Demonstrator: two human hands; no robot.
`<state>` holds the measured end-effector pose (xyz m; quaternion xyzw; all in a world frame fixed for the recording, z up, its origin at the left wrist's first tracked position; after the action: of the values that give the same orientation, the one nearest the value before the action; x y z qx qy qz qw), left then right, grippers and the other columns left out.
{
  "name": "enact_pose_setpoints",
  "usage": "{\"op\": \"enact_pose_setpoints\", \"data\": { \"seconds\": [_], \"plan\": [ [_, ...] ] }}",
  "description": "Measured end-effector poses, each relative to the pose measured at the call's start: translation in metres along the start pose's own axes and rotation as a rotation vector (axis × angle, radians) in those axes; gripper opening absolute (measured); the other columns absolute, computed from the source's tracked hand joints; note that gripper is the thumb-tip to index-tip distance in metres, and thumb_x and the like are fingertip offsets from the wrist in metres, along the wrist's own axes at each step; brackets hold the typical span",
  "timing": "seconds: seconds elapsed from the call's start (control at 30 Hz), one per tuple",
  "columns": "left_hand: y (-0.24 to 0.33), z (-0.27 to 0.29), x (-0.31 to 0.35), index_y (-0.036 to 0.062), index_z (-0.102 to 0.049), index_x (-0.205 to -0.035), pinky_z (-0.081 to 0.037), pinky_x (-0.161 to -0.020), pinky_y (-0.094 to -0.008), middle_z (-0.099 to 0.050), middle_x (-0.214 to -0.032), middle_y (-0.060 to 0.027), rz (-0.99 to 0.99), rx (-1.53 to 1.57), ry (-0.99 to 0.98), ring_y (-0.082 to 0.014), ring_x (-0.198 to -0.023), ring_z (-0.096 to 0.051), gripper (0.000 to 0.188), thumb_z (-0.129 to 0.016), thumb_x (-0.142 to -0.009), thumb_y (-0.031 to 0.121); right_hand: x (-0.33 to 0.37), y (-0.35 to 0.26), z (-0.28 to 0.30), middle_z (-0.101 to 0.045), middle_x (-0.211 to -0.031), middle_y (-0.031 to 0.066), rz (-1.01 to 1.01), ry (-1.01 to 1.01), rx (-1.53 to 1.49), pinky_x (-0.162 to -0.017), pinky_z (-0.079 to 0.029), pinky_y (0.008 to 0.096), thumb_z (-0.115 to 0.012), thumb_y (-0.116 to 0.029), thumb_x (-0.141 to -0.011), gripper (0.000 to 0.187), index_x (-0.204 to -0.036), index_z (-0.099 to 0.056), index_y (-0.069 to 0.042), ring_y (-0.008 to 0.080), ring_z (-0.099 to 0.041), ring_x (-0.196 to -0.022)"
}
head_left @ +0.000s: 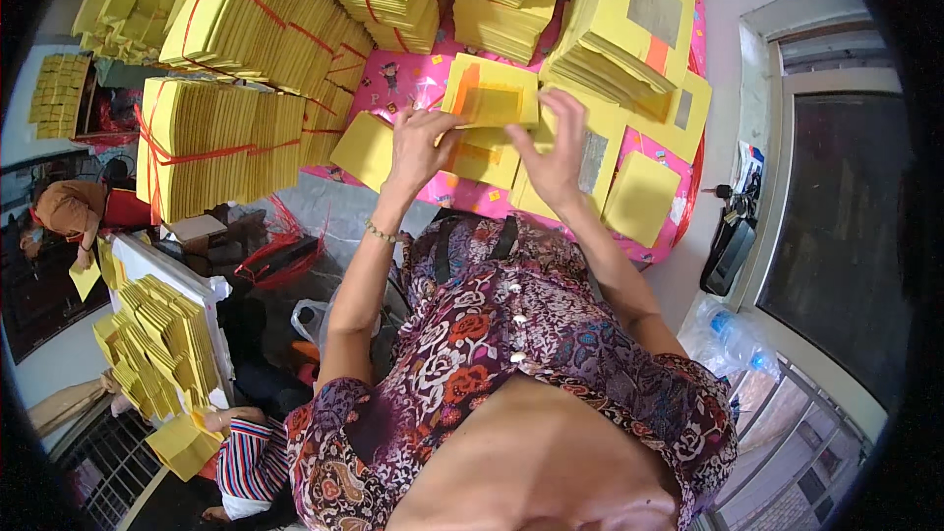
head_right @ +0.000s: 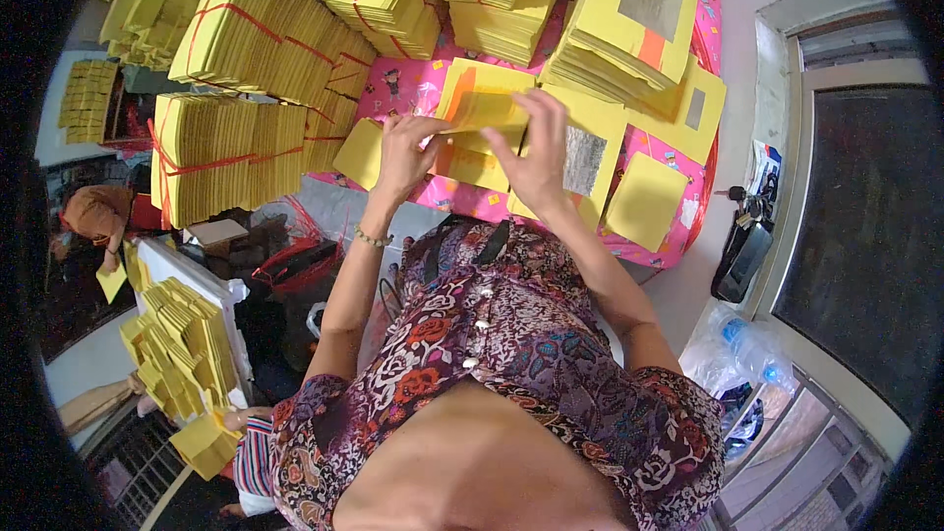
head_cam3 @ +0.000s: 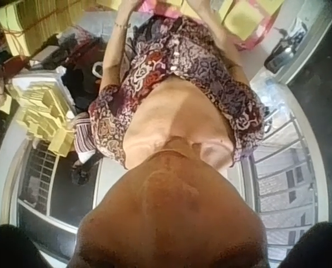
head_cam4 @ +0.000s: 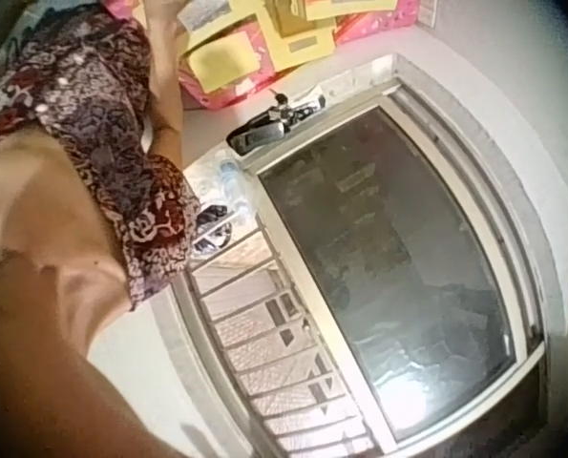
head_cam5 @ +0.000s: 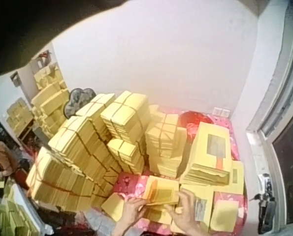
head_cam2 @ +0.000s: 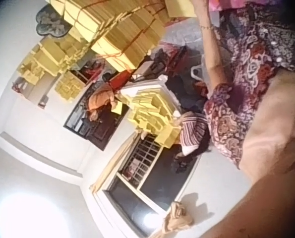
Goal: Folding and stacking yellow joss paper sheets.
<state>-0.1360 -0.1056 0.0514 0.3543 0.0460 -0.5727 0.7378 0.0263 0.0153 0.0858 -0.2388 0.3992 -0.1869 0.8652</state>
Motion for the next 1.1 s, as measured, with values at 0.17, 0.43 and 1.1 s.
{"op": "enact_pose_setpoints", "data": {
  "seconds": [0.17, 0.43, 1.1],
  "plan": [
    [0.023, 0.015, -0.003, 0.0044, -0.067, -0.099, -0.048, -0.073, -0.031, -0.069, -0.089, -0.0085, 0.422, 0.458, -0.012, -0.0164, -0.08, -0.064, 0.018, -0.068, -0.082, 0.013, 0.018, 0.035, -0.014, -0.035, -0.136, 0.0192, -0.56, 0.002, -0.55, -0.099, -0.036, 0.0423, -0.071, -0.035, -0.082, 0.075, -0.135, -0.03, -0.001, 0.0288, -0.037, -0.126],
    [0.062, 0.016, 0.016, 0.0002, -0.06, -0.112, -0.049, -0.081, -0.0237, -0.067, -0.102, -0.0062, 0.666, 1.493, -0.071, -0.0092, -0.088, -0.063, 0.026, -0.064, -0.087, 0.007, 0.021, 0.023, -0.026, -0.041, -0.135, 0.0108, -0.779, -0.483, -1.617, -0.105, -0.036, 0.0399, -0.072, -0.051, -0.076, 0.089, -0.139, -0.028, -0.007, 0.0224, -0.042, -0.124],
    [0.075, 0.023, 0.019, -0.0015, -0.036, -0.133, -0.04, -0.095, -0.0281, -0.051, -0.126, -0.0098, 0.488, 1.155, 0.118, -0.0148, -0.113, -0.05, 0.049, -0.058, -0.09, 0.006, 0.015, -0.017, -0.002, -0.057, -0.116, 0.0107, -0.581, -0.391, -1.078, -0.091, -0.045, 0.0315, -0.071, -0.017, -0.08, 0.056, -0.126, -0.044, 0.001, 0.0171, -0.056, -0.105]
  ]
}}
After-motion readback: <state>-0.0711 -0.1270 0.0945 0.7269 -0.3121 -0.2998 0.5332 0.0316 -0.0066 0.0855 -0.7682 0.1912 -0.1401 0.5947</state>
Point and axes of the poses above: each hand's wrist, its own x-axis away from the middle knuckle, its own z-axis out of the back of the hand, y = z × x, the point moved 2 cm from there along -x, towards the middle knuckle
